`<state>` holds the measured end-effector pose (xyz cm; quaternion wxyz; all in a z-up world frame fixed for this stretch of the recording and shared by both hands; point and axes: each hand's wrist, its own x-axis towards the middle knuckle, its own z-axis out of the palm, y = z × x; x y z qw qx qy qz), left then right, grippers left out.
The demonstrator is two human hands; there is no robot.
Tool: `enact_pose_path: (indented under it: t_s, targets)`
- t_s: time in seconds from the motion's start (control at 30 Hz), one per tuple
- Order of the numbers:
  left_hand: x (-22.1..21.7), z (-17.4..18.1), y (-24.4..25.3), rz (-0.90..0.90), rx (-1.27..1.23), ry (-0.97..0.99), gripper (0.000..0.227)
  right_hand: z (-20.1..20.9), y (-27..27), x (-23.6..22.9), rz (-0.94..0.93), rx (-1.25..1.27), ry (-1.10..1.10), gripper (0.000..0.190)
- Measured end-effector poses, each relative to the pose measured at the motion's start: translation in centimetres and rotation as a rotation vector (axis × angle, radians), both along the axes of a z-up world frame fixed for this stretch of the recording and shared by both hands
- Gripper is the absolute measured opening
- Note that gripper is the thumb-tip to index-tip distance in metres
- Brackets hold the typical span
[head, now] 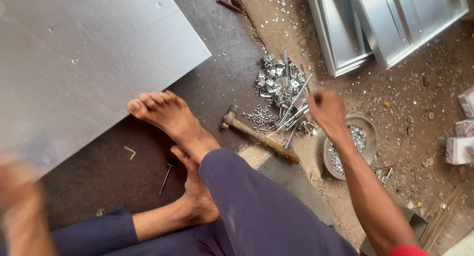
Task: The person sits on the floor and assembles a rectangular metal box. They use a hammer and a punch to create indentations on the metal sheet, then attach a metal latch and secure it with a nail. The person also uses a screwdriver to tighten screws on the latch mechanism.
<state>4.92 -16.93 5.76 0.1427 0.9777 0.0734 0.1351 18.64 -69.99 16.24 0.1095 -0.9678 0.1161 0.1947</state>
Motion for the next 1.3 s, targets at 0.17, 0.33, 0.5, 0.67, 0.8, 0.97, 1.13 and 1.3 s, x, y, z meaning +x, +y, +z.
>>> enact_pose_path:
  t_s: [0.17,0.33,0.5,0.67,0.8,0.97,1.13,1.3]
  targets:
    - [2.9,5.7,4.3,0.020,0.091,0.006,0.013,-1.6,-0.6,-4.1,0.067,0.071,0.073,0.037]
    - [3.7,13.0,2.5,0.007,0.294,-0.120,0.062,-1.9,-4.0,-4.8,0.153,0.102,0.082,0.047]
    - [1.7,13.0,4.0,0.211,-0.445,-0.053,0.046,4.0,-3.9,-1.6,-0.119,0.319,0.344,0.039]
    - [2.7,8.0,4.2,0.185,-0.427,-0.046,0.033,9.8,4.7,2.8,-0.064,0.344,0.102,0.039]
    - [3.3,9.1,2.6,0.188,-0.593,-0.118,0.017,10.6,17.6,4.6,0.089,0.848,-0.037,0.042]
    - [1.6,12.2,-0.4,0.172,-0.783,-0.198,0.020,9.1,30.0,1.1,0.231,1.005,0.118,0.035]
    - [2.1,13.5,-0.9,0.139,-0.691,-0.210,0.021,7.5,32.4,-0.2,0.281,1.099,0.152,0.029]
    - [2.6,14.2,-1.3,0.090,-0.669,-0.106,0.021,6.0,31.3,-0.8,0.259,1.162,0.178,0.024]
